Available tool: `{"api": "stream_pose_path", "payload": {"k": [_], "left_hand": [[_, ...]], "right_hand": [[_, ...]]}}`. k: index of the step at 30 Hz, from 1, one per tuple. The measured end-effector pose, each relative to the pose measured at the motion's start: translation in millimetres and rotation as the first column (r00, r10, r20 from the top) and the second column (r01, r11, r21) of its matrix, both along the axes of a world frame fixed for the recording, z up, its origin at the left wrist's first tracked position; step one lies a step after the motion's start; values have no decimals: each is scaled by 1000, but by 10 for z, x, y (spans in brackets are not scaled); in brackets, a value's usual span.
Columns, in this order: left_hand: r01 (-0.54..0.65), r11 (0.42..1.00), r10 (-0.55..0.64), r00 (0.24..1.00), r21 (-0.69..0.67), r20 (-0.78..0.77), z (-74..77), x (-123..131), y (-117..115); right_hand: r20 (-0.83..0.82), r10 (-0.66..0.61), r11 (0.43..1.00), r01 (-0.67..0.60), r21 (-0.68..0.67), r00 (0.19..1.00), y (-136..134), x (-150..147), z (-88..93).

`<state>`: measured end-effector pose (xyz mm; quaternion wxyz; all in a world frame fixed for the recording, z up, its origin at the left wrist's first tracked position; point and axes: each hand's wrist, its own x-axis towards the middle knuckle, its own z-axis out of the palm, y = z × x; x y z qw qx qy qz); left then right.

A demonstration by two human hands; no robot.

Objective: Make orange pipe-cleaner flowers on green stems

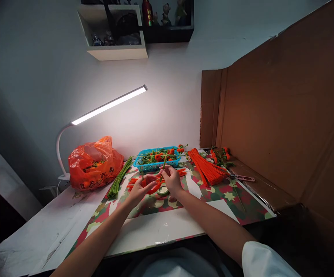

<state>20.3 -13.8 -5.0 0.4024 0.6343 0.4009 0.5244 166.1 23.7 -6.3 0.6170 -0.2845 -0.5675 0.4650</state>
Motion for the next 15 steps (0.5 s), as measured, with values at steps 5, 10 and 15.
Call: {"api": "stream_pose_path", "payload": {"k": [5,10,15], "left_hand": [[104,985,-91,991,-135,99,12,14,-26],[128,959,-91,984,-254,152,12,-8,-22],[170,939,-100,967,-299,235,45,-55,-7]], "right_hand": [[-107,95,990,-105,-91,990,32,-13,0],[-88,140,985,-148,-90,986,7,-10,31],[14,321,936,-315,-159,947,28,94,88]]}}
